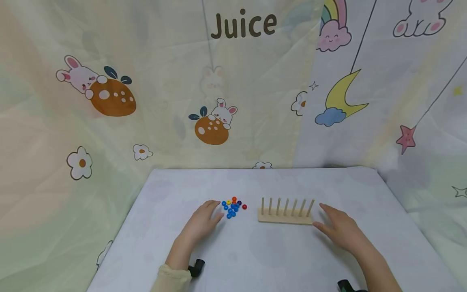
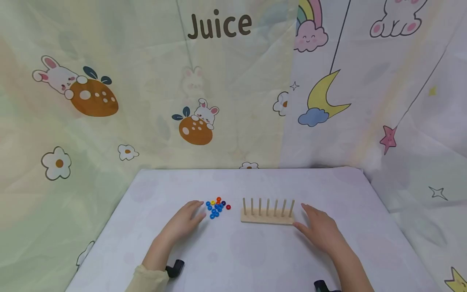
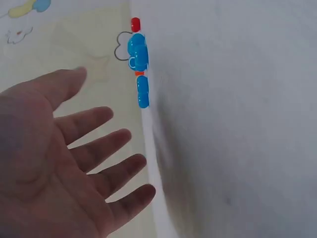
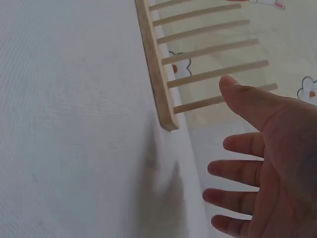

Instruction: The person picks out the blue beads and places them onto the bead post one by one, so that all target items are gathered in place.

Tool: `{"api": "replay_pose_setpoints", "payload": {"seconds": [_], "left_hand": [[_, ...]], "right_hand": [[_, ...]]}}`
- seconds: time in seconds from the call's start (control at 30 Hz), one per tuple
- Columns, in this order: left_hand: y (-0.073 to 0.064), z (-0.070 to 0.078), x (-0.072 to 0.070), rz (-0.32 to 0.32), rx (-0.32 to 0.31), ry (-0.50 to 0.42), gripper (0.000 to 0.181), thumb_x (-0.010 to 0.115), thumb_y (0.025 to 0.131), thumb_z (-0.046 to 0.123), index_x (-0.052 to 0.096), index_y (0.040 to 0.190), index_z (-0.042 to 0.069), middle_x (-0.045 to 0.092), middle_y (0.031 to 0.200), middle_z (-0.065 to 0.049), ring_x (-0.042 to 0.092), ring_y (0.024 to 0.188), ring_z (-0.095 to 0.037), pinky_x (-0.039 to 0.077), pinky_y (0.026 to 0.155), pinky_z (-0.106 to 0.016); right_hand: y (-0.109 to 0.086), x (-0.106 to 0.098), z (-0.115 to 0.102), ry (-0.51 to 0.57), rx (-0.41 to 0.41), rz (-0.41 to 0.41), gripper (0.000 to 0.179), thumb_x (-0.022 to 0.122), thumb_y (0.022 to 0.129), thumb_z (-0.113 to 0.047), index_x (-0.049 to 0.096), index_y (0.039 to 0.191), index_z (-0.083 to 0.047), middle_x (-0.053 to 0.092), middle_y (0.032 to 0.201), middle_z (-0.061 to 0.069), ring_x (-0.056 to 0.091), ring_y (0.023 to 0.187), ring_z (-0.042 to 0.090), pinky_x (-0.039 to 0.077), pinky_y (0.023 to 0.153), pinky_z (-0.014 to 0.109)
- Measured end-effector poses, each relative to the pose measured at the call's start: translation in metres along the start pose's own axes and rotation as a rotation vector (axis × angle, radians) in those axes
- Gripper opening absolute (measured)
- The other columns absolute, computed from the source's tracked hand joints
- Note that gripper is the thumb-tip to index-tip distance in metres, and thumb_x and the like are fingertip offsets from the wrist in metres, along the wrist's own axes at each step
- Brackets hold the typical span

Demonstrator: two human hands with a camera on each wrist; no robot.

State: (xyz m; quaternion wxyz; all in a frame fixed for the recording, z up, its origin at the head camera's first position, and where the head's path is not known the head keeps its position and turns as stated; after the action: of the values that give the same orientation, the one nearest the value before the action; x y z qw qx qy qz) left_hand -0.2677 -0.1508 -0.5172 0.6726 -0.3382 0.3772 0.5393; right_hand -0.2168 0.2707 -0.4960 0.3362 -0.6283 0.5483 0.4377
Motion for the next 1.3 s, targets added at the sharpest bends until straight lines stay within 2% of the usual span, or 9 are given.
{"api": "replay_pose_setpoints", "payload": {"seconds": [0.17,0.37,0.6,0.77,0.9,1.1,1.3], "left_hand": [[0.016,-0.008,0.005,-0.024,-0.014,-0.081,0.048,0.056,0.099,0.042,0.054,0.142,0.019,0.050,0.148,-0.008,0.045,0.139,-0.031,0.038,0.112,-0.052],[0.035,-0.020,0.006,-0.008,-0.020,-0.165,0.042,0.063,0.097,0.033,0.059,0.137,0.022,0.057,0.141,-0.005,0.050,0.135,-0.028,0.040,0.110,-0.050],[0.049,-0.034,0.009,-0.022,-0.004,-0.215,0.037,0.069,0.094,0.028,0.064,0.130,0.024,0.061,0.132,-0.003,0.057,0.122,-0.025,0.046,0.104,-0.048],[0.055,-0.036,0.010,-0.037,-0.012,-0.210,0.036,0.070,0.093,0.029,0.065,0.128,0.027,0.062,0.125,0.000,0.057,0.109,-0.018,0.048,0.099,-0.044],[0.057,-0.031,0.008,-0.044,-0.018,-0.203,0.035,0.071,0.092,0.026,0.066,0.127,0.026,0.062,0.121,0.000,0.055,0.102,-0.018,0.049,0.094,-0.042],[0.058,-0.028,0.008,-0.046,-0.027,-0.181,0.033,0.070,0.092,0.025,0.067,0.125,0.026,0.061,0.119,0.000,0.054,0.100,-0.018,0.049,0.094,-0.040],[0.062,-0.029,0.012,-0.044,-0.015,-0.154,0.027,0.070,0.093,0.026,0.069,0.119,0.029,0.060,0.114,0.001,0.054,0.097,-0.018,0.049,0.092,-0.039]], "right_hand": [[0.009,0.012,0.010,0.114,0.038,-0.055,0.079,0.063,0.091,-0.055,0.044,0.144,0.002,0.048,0.142,0.032,0.043,0.128,0.056,0.036,0.100,0.069],[0.018,0.025,0.022,0.174,0.018,-0.013,0.073,0.068,0.090,-0.048,0.049,0.141,0.001,0.051,0.140,0.030,0.046,0.126,0.054,0.037,0.101,0.067],[0.024,0.038,0.039,0.249,0.094,-0.017,0.078,0.069,0.087,-0.054,0.044,0.148,-0.011,0.051,0.141,0.026,0.052,0.121,0.046,0.040,0.097,0.066],[0.024,0.042,0.040,0.250,0.078,0.008,0.081,0.072,0.085,-0.051,0.039,0.150,-0.015,0.054,0.134,0.023,0.052,0.116,0.041,0.043,0.091,0.062],[0.023,0.045,0.040,0.219,0.104,0.028,0.077,0.071,0.085,-0.053,0.044,0.148,-0.017,0.055,0.129,0.024,0.050,0.117,0.042,0.044,0.087,0.064],[0.022,0.046,0.036,0.184,0.105,0.066,0.061,0.071,0.088,-0.046,0.054,0.140,-0.018,0.060,0.124,0.022,0.052,0.114,0.042,0.043,0.085,0.064],[0.021,0.049,0.037,0.168,0.104,0.056,0.068,0.071,0.086,-0.050,0.053,0.142,-0.016,0.057,0.122,0.025,0.054,0.111,0.044,0.045,0.082,0.061]]}}
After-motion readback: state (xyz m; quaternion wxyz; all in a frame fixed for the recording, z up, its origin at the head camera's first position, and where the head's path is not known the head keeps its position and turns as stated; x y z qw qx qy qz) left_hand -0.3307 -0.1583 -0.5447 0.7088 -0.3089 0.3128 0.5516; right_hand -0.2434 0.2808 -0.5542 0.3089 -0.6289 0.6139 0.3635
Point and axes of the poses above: each hand's wrist, its own y-axis towards the middle knuckle, its own x-axis out of the palm, z = x × y, the point moved 6 cm from there along y, towards the middle knuckle
